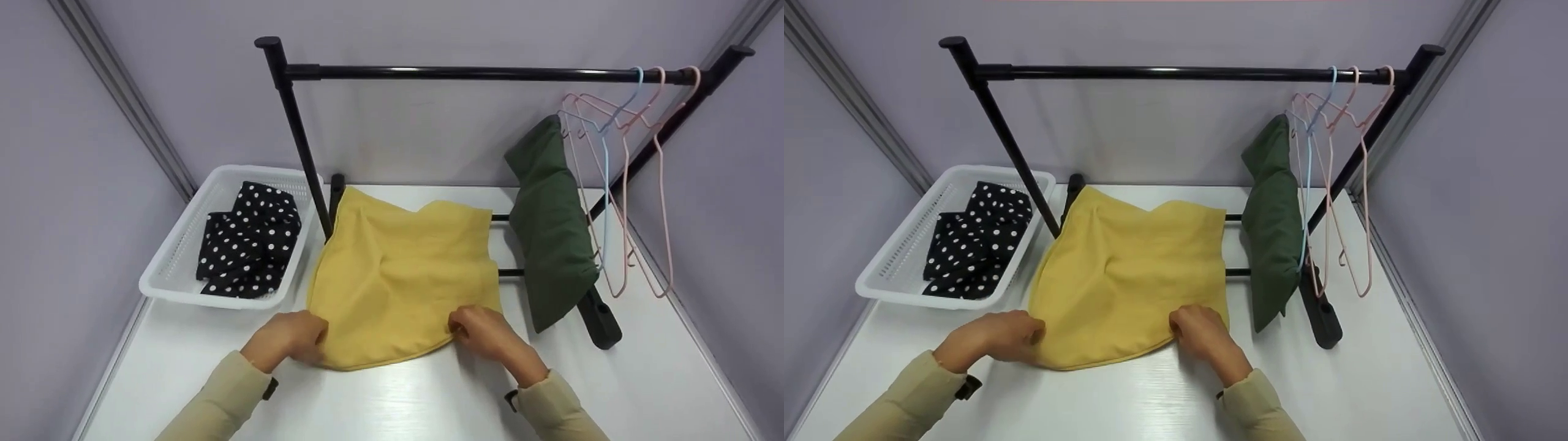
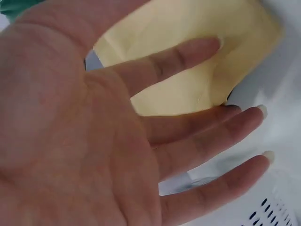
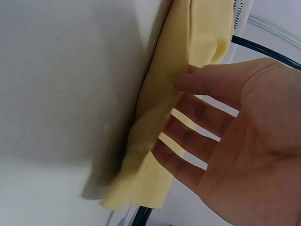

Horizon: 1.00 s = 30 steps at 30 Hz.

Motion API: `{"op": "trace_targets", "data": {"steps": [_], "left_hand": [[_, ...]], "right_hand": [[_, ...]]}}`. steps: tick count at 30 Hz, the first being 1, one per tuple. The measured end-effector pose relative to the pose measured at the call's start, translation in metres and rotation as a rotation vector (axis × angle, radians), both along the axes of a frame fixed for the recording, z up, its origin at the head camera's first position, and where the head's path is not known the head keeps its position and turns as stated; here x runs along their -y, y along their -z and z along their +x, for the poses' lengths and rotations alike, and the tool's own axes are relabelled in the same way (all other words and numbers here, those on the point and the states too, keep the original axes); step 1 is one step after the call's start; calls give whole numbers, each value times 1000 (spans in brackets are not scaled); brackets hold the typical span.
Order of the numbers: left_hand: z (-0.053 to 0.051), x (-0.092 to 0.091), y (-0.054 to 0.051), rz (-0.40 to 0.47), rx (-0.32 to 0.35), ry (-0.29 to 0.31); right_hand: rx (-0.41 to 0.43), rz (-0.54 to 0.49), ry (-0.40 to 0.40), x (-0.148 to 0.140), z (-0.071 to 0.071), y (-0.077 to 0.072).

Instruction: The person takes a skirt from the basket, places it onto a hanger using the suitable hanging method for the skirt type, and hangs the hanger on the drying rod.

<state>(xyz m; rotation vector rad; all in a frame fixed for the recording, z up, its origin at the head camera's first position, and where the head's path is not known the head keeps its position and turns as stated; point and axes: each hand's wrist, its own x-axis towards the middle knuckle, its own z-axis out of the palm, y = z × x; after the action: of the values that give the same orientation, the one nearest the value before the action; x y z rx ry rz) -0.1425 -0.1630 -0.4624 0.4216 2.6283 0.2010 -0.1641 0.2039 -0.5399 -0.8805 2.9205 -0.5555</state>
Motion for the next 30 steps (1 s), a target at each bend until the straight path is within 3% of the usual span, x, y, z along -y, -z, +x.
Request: {"op": "trace_targets", "data": {"steps": [4,6,9,16,19,24,27,30], "left_hand": [[-10,-2,12,110,-142,-106],[-14,-4,20,157,-213,-134],[-17,-5,28,199,-263,-152],[-11,-2,30,153,-394,-228],[-9,0,29,100,-389,-257],[-6,0,29,-40,-383,-246],[2,-10,29,-83,-476,-221],[11,-27,27,-53,-574,-124]], "right_hand": [[29,-23,-52,-3,0,1],[36,-34,-69,-5,-1,2],[44,-48,-95,-6,-3,3],[86,-82,-115,-5,-6,4],[112,-100,-137,-2,-6,3],[75,-99,-172,3,-3,4],[86,-93,-169,2,2,4],[111,-79,-156,2,5,0]]}}
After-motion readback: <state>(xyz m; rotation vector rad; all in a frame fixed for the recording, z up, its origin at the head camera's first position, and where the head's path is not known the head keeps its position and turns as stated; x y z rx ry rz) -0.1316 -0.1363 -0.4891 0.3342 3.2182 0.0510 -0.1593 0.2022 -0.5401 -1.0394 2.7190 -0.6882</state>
